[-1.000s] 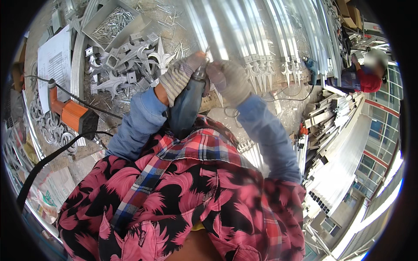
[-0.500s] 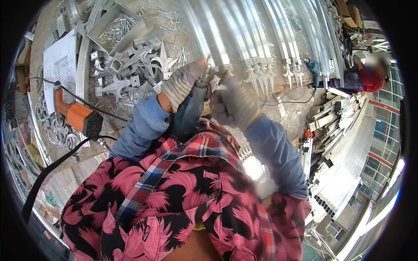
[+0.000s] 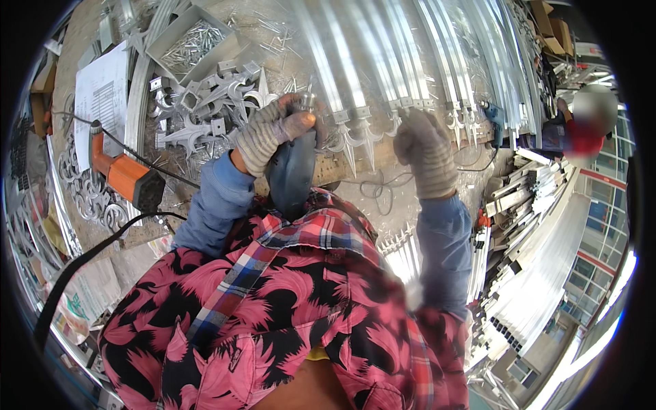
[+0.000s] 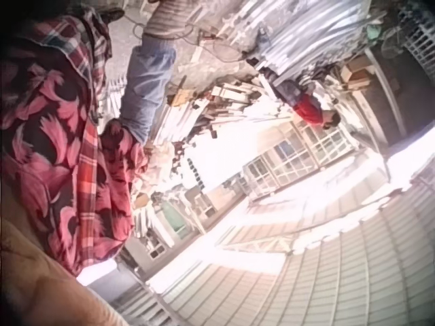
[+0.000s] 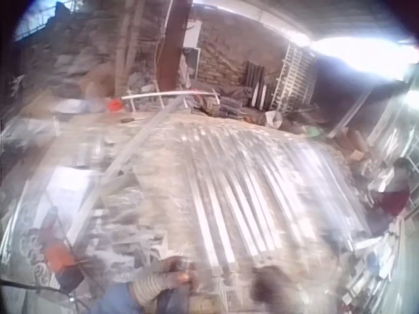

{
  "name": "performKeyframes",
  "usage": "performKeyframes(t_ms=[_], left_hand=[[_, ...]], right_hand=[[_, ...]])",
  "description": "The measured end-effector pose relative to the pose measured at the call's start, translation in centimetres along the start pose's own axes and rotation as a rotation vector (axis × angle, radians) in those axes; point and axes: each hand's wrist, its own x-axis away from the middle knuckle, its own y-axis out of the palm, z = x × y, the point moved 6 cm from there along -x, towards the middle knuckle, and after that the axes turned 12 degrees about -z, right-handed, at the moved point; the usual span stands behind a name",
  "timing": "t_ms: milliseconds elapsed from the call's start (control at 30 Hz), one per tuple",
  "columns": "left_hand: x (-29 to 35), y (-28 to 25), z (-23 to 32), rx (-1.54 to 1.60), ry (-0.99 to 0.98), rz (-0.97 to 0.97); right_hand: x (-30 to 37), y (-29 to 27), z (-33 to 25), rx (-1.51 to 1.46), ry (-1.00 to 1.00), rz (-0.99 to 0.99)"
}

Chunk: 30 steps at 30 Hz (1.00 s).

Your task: The person uses a handheld power drill to make holes in long, thin metal strips. They repeatedly position the drill, apply pressure, and create holes along the length of the strips while wearing gloves.

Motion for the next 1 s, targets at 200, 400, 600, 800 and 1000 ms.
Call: performKeyframes(t_ms=[200,400,600,800,1000], left_hand=[[-4.0,1.4,1.0,0.083,0.124,0.310],[-5.0,3.8,2.8,0.002,0.146,0.437],[-6.6,6.4,2.9,-0.209,-0.015,-0.158],[-7.6,10.2,0.9,0.416,0.017,-0.319],[-7.1,10.7,-3.3,0.194,-0.169,-0.370]], right_hand=[[-2.2,3.5,11.8,1.317,0.256,-0.256],[1.1,5.5,15.1,0.956,0.058,-0.247],[3.6,4.9,14.8,0.831,-0.213,-0.297],[5.0,2.0,15.3,0.668,-0.480,-0.066],[4.5,-8.0,6.9,0.106,-0.194,0.406]])
